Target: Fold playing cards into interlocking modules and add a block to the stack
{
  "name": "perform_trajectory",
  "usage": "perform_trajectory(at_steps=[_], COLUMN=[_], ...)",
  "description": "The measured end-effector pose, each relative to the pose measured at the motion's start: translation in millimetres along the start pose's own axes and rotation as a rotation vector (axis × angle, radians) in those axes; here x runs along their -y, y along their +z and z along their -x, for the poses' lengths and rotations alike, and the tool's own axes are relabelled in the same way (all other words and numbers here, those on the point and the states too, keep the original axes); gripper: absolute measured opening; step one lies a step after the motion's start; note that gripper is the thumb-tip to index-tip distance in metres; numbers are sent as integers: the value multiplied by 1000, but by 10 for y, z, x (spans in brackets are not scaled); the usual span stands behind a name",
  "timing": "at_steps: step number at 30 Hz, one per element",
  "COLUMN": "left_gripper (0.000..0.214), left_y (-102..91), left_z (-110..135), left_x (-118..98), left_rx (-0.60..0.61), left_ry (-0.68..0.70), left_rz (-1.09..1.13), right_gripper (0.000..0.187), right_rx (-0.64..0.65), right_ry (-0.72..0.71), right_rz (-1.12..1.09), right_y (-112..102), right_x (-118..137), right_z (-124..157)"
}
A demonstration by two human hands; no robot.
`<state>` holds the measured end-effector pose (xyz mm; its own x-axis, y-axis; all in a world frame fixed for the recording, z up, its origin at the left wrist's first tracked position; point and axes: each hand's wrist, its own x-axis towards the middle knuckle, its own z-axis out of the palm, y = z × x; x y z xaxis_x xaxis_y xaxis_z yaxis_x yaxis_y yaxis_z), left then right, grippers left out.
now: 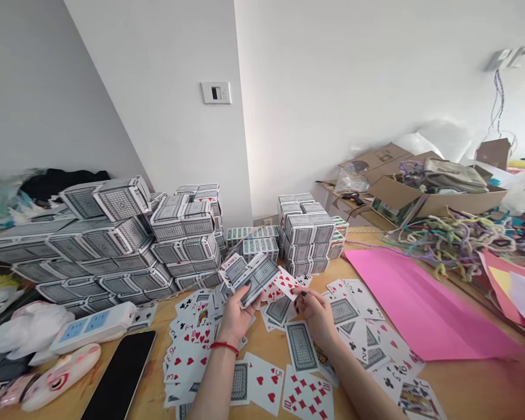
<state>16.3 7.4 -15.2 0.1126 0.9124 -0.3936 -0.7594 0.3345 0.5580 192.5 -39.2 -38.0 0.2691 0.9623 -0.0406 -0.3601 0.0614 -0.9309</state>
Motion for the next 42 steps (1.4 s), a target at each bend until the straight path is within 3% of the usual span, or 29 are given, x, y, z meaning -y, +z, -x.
perform_trajectory(at_steps=[3,8,12,18,33,42], left_gripper=[11,22,34,46,44,37], left_y=[-43,-50,-43,-89,-17,-61], left_z=[-24,-12,-16,-64,1,-38], left_x=[16,18,17,43,20,46], left_rx=[44,129,134,126,64,88], left_ry=[54,117,175,250,174,180], left_rz=[-7,-20,-52,-151,-134,-172], right_gripper=[27,48,34,36,37,41], right_rx=[-45,48,168,196,173,212], right_ry=[-11,-17,49,63,83,143], right_rz=[113,64,34,33,64,92], right_y=[18,38,54,107,144,144], right_x=[4,5,13,60,120,98], right_z=[-4,14,57,95,114,107])
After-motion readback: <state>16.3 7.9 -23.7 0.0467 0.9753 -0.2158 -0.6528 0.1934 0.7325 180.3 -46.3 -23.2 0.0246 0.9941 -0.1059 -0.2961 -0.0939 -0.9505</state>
